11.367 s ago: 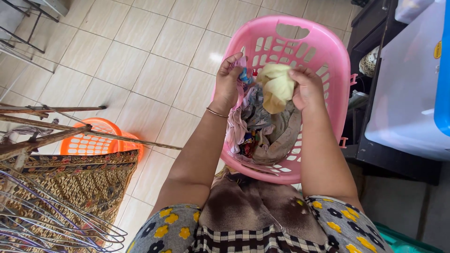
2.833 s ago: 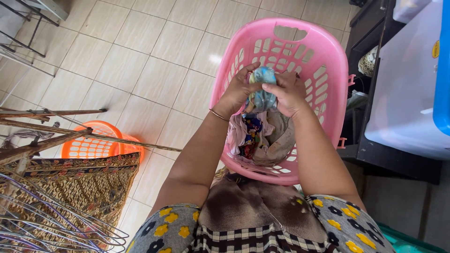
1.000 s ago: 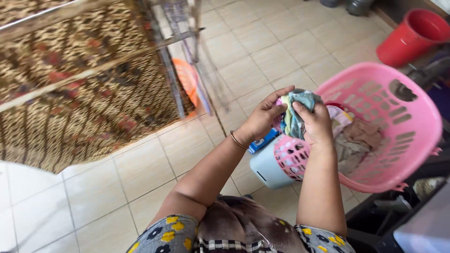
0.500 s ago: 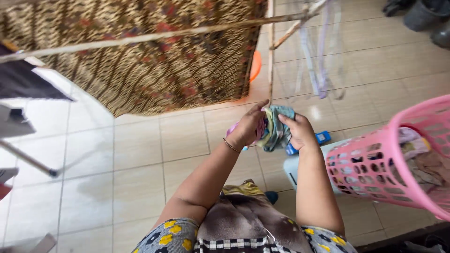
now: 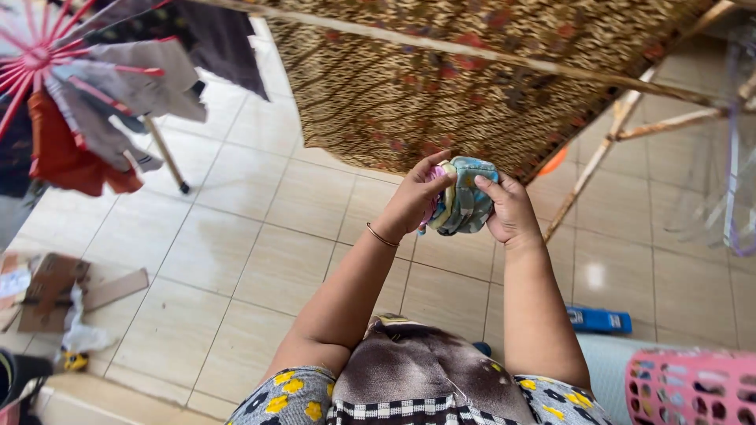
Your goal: The person takes small clothing items from a pink laundry basket and hangs them on a red rotary drying rack. They handle several pieces one by one, spreading them on the rack arms to dry.
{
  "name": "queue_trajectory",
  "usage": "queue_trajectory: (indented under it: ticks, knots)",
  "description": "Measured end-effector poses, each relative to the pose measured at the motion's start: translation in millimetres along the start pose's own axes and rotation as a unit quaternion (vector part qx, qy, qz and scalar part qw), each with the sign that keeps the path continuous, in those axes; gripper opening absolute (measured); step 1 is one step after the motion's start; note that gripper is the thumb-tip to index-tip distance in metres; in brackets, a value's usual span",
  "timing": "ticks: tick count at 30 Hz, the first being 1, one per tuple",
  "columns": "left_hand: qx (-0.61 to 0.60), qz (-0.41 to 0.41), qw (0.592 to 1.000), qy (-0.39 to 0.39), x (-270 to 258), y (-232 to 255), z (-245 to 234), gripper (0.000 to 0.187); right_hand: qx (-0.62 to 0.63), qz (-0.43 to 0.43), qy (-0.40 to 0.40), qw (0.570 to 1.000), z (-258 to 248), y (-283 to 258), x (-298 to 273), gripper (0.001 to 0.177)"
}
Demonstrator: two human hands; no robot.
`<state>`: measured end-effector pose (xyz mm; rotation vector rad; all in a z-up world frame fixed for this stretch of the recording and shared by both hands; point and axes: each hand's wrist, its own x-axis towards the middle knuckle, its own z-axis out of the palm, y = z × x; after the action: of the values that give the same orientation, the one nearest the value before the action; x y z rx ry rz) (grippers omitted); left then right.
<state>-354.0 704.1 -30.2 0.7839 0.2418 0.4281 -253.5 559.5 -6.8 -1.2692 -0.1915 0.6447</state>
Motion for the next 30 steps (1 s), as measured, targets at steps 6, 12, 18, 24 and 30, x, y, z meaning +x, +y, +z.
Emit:
queue_trajectory:
  ticks: [6,12,18,24,30]
  knots:
    - [0.024,0.075,0.995,0.055,-20.6,46.3,-28.7,0.07,0.0,0.034,-0.081,0.996,70.7,8.3,6.9,0.016]
    - [0.011,0.123,0.985,0.116,-31.9,69.7,-48.1,0.068,0.01,0.035,-0.115,0.993,86.9,16.5,25.4,0.015]
    - [-0.014,0.123,0.98,0.156,-29.8,68.9,-58.1,0.062,0.05,0.061,-0.107,0.991,103.3,15.9,25.0,0.014]
    - [-0.059,0.126,0.975,0.176,-17.8,58.4,-71.6,0.067,0.092,0.107,-0.11,0.984,100.8,22.4,32.8,0.008]
    - [-0.072,0.124,0.969,0.202,11.0,53.1,-65.7,0.053,0.146,0.149,-0.185,0.96,86.9,28.1,72.8,0.006]
